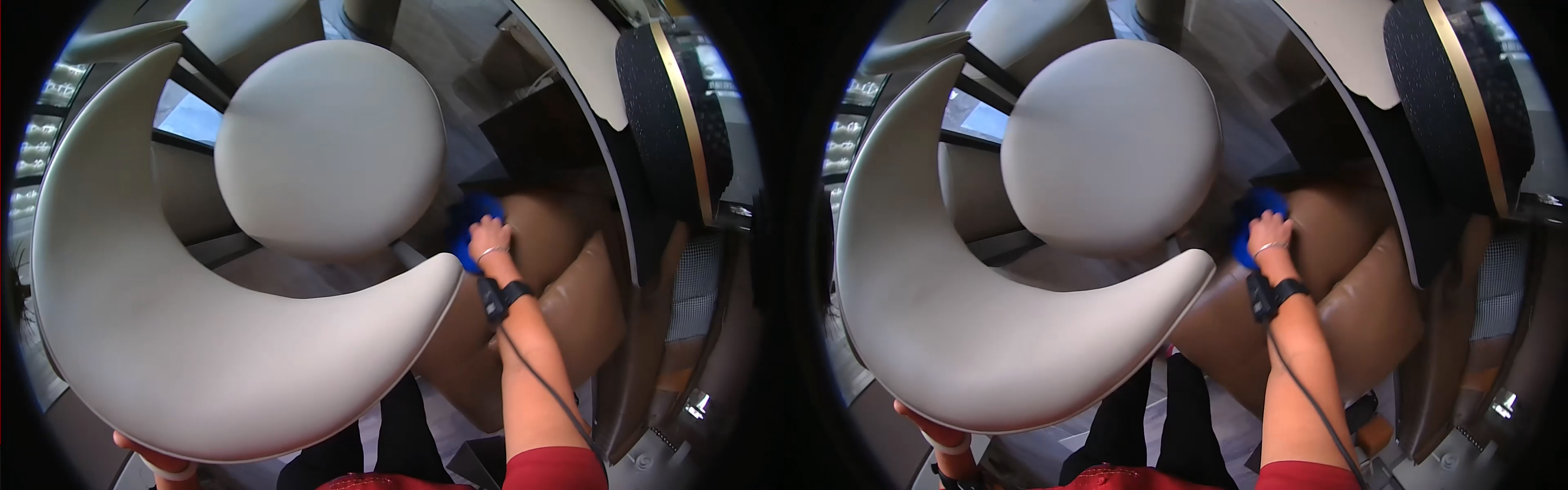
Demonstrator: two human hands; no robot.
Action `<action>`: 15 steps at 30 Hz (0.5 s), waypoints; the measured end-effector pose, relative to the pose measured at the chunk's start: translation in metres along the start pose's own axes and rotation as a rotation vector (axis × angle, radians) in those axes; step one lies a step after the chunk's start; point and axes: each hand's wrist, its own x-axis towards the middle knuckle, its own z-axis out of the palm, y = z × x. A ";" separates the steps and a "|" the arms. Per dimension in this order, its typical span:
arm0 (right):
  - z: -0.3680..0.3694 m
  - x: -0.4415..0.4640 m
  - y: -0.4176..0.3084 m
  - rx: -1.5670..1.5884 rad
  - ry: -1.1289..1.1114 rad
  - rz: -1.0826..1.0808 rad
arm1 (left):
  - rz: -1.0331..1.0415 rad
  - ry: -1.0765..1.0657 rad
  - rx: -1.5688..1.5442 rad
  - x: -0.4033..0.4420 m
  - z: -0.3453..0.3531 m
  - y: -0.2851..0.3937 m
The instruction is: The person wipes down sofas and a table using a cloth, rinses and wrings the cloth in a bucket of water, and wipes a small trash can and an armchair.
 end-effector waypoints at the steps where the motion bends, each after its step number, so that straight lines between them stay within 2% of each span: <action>1: -0.005 0.004 0.015 0.041 -0.011 0.033 | 0.001 -0.024 -0.087 0.000 -0.006 0.000; 4: -0.008 0.006 0.014 0.023 -0.042 -0.016 | 0.045 0.035 -0.021 -0.009 -0.018 0.017; 6: -0.014 -0.005 -0.018 0.020 -0.161 -0.118 | 0.096 0.070 0.238 -0.025 -0.051 0.026; 7: -0.012 -0.016 -0.041 0.001 -0.219 -0.197 | 0.173 0.173 0.417 -0.041 -0.085 0.026; 8: -0.021 -0.032 -0.064 0.093 -0.278 -0.315 | 0.216 0.227 0.505 -0.044 -0.089 0.029; 9: -0.018 -0.053 -0.084 0.438 -0.293 -0.279 | 0.255 0.286 0.594 -0.044 -0.091 0.032; 11: -0.012 -0.094 -0.124 1.180 -0.331 -0.218 | -0.057 0.002 0.269 -0.017 -0.056 0.050; 12: -0.003 -0.096 -0.131 1.460 -0.399 -0.132 | -0.056 0.005 0.271 -0.020 -0.056 0.050; 13: 0.005 -0.097 -0.137 1.738 -0.454 -0.029 | 0.035 0.060 0.415 -0.025 -0.056 0.050; 15: 0.026 -0.081 -0.125 1.557 -0.372 -0.268 | 0.138 0.114 0.562 -0.021 -0.042 0.048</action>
